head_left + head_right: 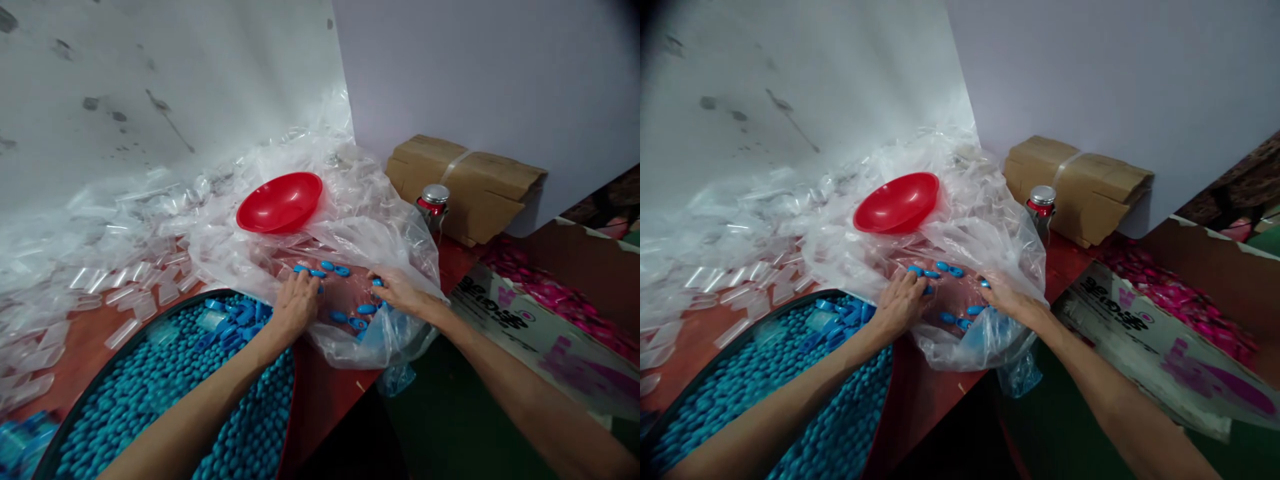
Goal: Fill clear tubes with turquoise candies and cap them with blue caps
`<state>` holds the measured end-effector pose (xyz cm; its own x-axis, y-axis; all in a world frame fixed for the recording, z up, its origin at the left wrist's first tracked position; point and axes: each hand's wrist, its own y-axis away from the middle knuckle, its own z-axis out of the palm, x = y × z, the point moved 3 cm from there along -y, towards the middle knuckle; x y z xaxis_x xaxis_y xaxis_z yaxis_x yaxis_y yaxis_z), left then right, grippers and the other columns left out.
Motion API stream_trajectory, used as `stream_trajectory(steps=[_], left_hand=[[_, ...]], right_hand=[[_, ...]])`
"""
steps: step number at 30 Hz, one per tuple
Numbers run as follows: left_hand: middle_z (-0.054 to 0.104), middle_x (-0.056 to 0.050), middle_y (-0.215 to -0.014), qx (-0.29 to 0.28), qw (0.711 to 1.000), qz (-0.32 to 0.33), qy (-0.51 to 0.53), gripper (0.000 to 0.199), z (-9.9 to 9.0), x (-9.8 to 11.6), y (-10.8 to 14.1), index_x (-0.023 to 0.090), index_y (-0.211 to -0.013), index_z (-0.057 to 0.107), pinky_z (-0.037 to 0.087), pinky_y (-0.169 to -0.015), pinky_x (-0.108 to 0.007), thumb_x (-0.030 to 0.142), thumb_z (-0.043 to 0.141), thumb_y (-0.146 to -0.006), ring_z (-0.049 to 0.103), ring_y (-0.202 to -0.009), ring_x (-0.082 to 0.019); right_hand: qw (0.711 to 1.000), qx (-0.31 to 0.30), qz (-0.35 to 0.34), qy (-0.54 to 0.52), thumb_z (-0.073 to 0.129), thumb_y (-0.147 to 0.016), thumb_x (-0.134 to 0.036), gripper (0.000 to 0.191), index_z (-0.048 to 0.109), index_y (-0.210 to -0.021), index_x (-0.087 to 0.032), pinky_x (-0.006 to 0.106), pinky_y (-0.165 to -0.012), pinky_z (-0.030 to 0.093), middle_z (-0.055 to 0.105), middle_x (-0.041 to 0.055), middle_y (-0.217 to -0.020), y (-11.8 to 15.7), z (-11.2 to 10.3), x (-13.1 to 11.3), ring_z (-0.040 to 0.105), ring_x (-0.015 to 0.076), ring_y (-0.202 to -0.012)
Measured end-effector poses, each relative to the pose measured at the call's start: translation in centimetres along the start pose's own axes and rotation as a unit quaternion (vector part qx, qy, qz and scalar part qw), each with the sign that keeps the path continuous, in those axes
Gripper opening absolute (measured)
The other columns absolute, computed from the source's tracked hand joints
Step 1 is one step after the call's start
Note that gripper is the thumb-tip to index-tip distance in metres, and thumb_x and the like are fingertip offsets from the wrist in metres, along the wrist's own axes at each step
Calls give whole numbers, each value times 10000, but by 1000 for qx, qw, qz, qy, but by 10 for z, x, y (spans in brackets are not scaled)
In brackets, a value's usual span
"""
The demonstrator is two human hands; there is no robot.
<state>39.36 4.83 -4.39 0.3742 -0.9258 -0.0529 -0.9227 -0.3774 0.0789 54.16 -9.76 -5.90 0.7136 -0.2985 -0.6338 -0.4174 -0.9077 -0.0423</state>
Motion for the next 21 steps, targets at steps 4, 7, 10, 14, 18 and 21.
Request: stream_trajectory(steps=[4,7,10,14,18,21], left_hand=[[560,-77,-957,-61,987,116,96,282,6,42,8,167,-995,493,398,-809,-320,310,495,-752,514,-929,-214],[527,-91,-1032,-80,980,142,111,473,17,63,13,175,-1147,402,402,-808,-344,375,516,-734,499,-954,-238],[459,-117,-1126,-56,986,122,98,471,24,73,17,194,-1222,321,404,-803,-370,350,430,-791,445,-1028,-269],[454,-129,-1109,-44,991,75,100,358,22,76,13,183,-1176,342,407,-801,-383,282,345,-832,444,-1027,-264],[511,-116,-1026,-61,985,66,144,274,18,66,-2,162,-1040,408,422,-780,-370,313,377,-813,515,-945,-241],[555,-109,-1004,-56,980,70,177,356,20,58,-12,158,-1047,387,440,-745,-362,354,457,-757,550,-909,-248]], right_hand=[[991,-120,-23,53,471,-757,-213,200,506,-953,-191,266,-740,376,553,37,-915,17,6,-18,511,164,-853],[976,-157,16,147,531,-717,-234,244,501,-955,-190,279,-691,383,532,57,-947,28,13,-23,521,192,-833],[962,-166,18,215,482,-718,-162,216,512,-932,-178,284,-651,379,533,77,-962,26,19,-24,535,196,-802],[972,-149,21,182,469,-703,-141,216,530,-909,-166,262,-690,365,567,67,-917,13,19,-18,526,179,-846],[975,-137,126,119,433,-747,-215,222,508,-954,-194,229,-588,358,586,7,-773,2,14,-6,537,142,-683],[978,-138,70,142,457,-720,-185,238,521,-949,-184,238,-629,365,590,31,-858,-6,17,-12,542,159,-760]])
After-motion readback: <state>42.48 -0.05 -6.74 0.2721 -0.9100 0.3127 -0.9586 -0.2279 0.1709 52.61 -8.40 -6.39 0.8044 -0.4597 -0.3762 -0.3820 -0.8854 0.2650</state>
